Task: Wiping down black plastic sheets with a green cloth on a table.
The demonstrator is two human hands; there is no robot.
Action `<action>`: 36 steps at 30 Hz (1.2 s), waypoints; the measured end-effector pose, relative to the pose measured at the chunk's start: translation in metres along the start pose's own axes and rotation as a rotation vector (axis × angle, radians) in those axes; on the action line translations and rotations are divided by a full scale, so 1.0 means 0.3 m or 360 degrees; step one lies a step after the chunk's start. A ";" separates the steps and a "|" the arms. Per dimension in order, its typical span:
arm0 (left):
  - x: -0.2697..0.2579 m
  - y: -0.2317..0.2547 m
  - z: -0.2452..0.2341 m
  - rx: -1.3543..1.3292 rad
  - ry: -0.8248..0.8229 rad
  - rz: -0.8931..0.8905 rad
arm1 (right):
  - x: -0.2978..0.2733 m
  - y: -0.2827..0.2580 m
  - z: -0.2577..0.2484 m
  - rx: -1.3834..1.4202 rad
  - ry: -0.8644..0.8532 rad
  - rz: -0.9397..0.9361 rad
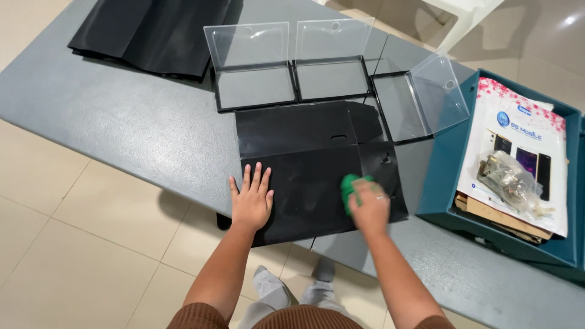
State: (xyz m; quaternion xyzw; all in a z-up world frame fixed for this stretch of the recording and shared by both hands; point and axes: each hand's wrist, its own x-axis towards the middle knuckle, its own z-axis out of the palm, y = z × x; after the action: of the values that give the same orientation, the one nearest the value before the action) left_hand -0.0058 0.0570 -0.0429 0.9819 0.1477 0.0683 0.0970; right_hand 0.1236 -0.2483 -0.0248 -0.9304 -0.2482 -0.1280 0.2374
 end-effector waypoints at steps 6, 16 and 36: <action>0.002 0.017 -0.036 0.0051 -0.0167 -0.0030 | -0.005 0.061 0.088 -0.0458 0.0339 0.0206; 0.028 -0.010 0.001 0.0123 -0.0176 0.0028 | -0.174 -0.241 0.040 0.0083 -0.0135 -0.0499; -0.105 -0.034 -0.120 -0.0157 -0.0675 -0.0094 | 0.009 -0.085 -0.222 -0.0398 -0.0652 0.0377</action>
State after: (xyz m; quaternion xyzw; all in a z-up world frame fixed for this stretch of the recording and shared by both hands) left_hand -0.0444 0.0631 -0.0136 0.9636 0.1492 -0.1354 0.1759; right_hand 0.1048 -0.2614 0.0427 -0.9816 -0.1627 0.0621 0.0786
